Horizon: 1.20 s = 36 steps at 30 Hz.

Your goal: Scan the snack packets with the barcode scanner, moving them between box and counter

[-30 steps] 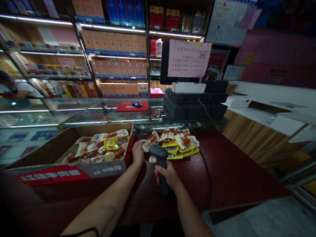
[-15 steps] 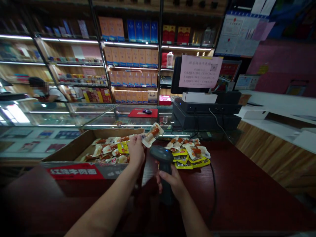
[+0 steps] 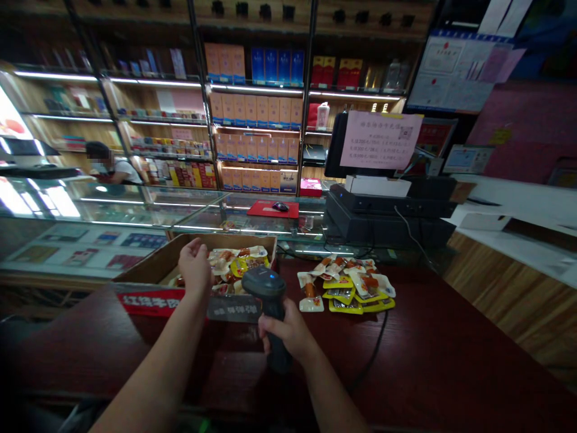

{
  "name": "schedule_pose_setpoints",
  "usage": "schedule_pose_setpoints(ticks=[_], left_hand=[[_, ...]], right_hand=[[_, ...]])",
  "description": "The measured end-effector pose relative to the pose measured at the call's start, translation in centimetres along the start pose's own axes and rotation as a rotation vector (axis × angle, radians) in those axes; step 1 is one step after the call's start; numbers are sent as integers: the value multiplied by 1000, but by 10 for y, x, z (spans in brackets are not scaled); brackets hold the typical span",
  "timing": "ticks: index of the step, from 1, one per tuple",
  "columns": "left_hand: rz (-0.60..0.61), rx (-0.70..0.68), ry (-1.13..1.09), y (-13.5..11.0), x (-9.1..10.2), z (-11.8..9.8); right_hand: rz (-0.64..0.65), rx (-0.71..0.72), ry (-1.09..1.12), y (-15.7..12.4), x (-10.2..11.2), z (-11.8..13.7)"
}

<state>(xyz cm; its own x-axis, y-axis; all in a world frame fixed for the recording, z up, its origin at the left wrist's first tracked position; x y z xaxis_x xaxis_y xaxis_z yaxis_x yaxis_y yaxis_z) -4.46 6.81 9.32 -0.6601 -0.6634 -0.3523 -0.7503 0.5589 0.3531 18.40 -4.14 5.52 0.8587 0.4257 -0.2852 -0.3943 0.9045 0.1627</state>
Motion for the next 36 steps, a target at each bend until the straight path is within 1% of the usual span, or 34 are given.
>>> schedule_pose_setpoints(ticks=[3,5,8,10,12,13,15,16,17,18,19,21,24,27,29,33,34,36], left_hand=[[38,-172,86,-15,-5,-18],[96,-238,68,-33,-14,-31],[247,-276,-35,-69,-35,-45],[402,-292,-43,-100,-52,-48],[607,-284,38,-134,-73,-42],[721,-263,108,-151,-84,-34],[933,-193,296,-181,-104,-12],[1007,-149,421,-192,-113,1],[1053,-109,552,-200,-119,14],[1073,-82,678,-205,-125,27],[1074,-69,783,-209,-129,37],[1054,-63,922,-211,-135,52],[1066,-84,1058,-211,-136,64],[1099,-134,1168,-209,-130,67],[1090,-154,1200,-203,-125,66],[1098,-104,1198,-193,-118,70],[1102,-118,1200,-191,-118,70],[1086,-190,1216,-191,-118,69]], right_hand=[[-8,-8,13,-2,-1,0],[-25,1,20,-5,3,1],[-64,29,16,-14,14,5],[-125,56,13,-24,28,10],[-219,92,13,-33,48,15],[-277,117,9,-38,59,17],[-370,146,16,-44,81,18],[-415,164,24,-46,92,18],[-455,181,22,-47,101,18],[-484,190,19,-48,109,17],[-507,197,17,-48,116,15],[-542,203,14,-47,124,11],[-560,205,20,-46,130,4],[-547,201,36,-46,132,-3],[-541,194,51,-46,135,-7],[-547,171,86,-47,139,-12],[-553,166,91,-47,140,-13],[-564,156,96,-48,140,-13]])
Point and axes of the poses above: each hand's wrist, its own y-axis towards the middle knuckle, its own x-axis out of the back of the hand, z = x × y, the point moved 5 cm from there along y, towards the middle knuckle, and after that the axes turned 1 degree about -y, right-handed, at the moved point
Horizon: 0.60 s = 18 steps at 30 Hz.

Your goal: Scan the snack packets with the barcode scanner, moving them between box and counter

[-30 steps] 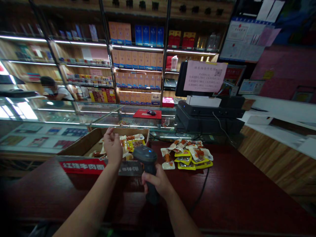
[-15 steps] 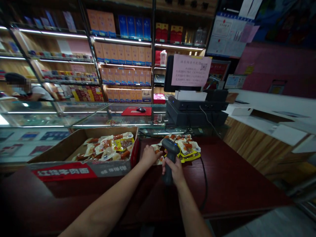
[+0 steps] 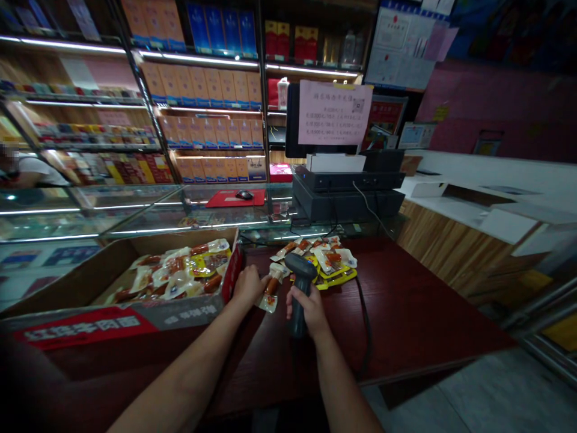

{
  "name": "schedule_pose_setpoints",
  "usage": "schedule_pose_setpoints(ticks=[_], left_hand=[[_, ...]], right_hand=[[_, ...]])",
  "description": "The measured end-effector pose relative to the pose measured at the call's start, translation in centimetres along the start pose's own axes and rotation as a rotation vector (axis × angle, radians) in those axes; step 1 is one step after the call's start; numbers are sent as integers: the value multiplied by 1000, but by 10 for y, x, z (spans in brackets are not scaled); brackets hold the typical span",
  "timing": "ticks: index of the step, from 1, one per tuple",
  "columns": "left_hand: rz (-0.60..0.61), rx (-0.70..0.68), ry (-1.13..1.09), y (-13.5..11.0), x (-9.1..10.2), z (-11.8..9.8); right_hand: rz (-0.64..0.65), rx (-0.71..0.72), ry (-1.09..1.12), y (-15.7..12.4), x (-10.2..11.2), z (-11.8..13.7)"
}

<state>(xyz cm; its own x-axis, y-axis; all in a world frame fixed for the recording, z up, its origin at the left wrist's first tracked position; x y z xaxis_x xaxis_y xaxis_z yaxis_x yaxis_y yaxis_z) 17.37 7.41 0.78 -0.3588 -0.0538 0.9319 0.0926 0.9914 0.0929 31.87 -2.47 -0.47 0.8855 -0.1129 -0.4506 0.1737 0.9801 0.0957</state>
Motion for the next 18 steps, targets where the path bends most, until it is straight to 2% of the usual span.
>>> schedule_pose_setpoints(ticks=[3,12,18], left_hand=[[-42,-8,41,-5,2,-4],[129,-117,68,-27,-3,-32],[92,-72,120,-21,1,-18]], right_hand=[[-14,-5,0,-1,-1,1],[7,-17,-49,-1,-3,1],[22,-12,-54,-2,-3,-1]])
Point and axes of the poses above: each hand's wrist, its own y-axis towards the middle knuckle, its own x-axis out of the back of the hand, z = x × y, the point moved 5 cm from there along y, towards the middle knuckle, and after that the axes turned 1 degree about -y, right-handed, at the moved point
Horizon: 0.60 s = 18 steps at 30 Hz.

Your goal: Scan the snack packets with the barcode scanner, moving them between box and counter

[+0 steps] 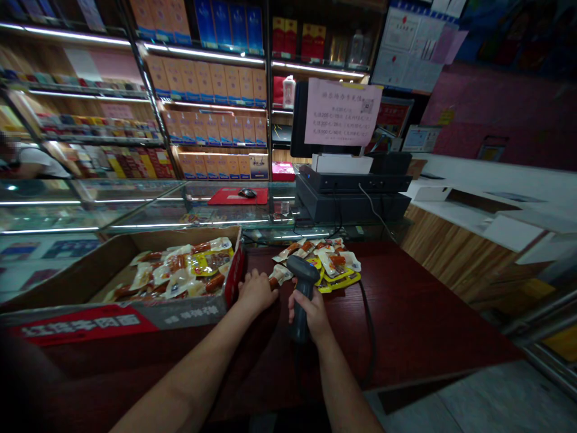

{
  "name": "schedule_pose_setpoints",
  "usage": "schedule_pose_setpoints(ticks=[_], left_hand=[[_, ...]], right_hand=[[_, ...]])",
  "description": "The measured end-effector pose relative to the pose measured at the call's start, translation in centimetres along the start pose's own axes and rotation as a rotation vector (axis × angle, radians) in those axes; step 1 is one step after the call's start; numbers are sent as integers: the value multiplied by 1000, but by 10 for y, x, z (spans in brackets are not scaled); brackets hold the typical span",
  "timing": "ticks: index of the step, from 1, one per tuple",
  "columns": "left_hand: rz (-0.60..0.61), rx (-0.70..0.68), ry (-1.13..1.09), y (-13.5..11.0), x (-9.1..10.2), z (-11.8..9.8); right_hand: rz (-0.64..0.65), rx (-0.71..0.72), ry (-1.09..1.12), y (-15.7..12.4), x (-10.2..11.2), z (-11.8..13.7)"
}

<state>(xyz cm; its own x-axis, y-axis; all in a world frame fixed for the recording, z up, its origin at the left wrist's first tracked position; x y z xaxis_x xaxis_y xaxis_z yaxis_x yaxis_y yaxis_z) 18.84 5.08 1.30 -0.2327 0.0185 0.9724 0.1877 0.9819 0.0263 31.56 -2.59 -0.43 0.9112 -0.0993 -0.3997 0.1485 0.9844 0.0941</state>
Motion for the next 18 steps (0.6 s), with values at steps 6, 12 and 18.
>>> schedule_pose_setpoints(ticks=[6,12,18], left_hand=[[-91,24,-82,12,3,16],[-507,-103,-402,19,25,21],[-760,-229,-489,17,28,23]], right_hand=[[9,-21,-21,-1,-1,-2],[-1,-20,-44,-2,-2,-1],[-63,13,-144,-6,-2,2]])
Point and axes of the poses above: each hand's wrist, its own y-axis towards the middle knuckle, its own x-axis out of the back of the hand, z = x × y, the point moved 5 cm from there along y, towards the middle knuckle, and after that the axes turned 1 degree about -y, right-handed, at the moved point
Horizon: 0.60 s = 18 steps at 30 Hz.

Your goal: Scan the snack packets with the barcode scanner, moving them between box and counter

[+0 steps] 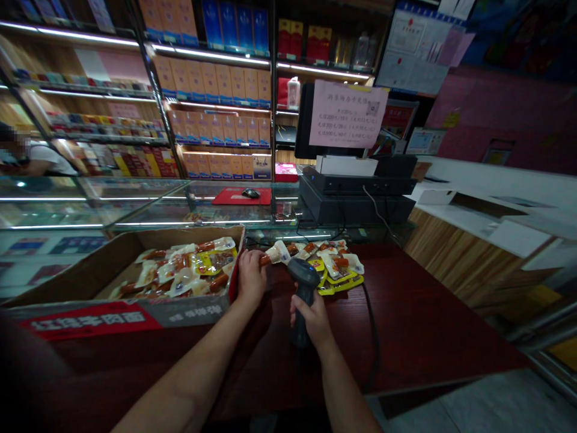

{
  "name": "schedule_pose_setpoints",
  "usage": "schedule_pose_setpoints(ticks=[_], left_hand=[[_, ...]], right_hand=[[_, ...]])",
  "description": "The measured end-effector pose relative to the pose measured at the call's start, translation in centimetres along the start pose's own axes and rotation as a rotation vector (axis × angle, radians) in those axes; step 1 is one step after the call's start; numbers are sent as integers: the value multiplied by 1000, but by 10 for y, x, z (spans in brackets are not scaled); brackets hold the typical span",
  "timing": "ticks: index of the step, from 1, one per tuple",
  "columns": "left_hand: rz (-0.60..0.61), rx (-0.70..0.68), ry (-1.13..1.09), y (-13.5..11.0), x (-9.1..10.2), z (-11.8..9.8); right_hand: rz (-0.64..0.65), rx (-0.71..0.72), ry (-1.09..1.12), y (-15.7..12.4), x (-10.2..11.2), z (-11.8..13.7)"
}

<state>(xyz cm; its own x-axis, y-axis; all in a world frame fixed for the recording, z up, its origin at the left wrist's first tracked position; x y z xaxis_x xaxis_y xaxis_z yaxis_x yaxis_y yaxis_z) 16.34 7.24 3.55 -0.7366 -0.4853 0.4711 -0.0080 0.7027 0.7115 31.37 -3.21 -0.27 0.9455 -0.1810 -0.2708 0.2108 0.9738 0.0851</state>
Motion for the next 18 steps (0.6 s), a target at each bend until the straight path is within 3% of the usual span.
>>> schedule_pose_setpoints(ticks=[3,10,18], left_hand=[[27,17,2,-1,0,-1],[234,163,86,0,4,-7],[181,161,42,-3,2,-2]], right_hand=[[-22,0,-21,-2,0,1],[2,-29,-3,-3,-4,4],[25,-19,30,-2,-4,3]])
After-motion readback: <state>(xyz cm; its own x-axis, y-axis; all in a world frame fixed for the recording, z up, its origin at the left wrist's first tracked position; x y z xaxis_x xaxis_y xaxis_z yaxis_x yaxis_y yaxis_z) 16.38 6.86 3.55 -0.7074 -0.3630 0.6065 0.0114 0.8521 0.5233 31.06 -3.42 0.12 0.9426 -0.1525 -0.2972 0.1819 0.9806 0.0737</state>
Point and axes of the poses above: each hand's wrist, its own y-axis towards the middle knuckle, its own x-axis out of the back of the hand, z = x × y, the point moved 5 cm from there along y, towards the middle knuckle, and after that the axes turned 1 degree about -y, right-handed, at the moved point
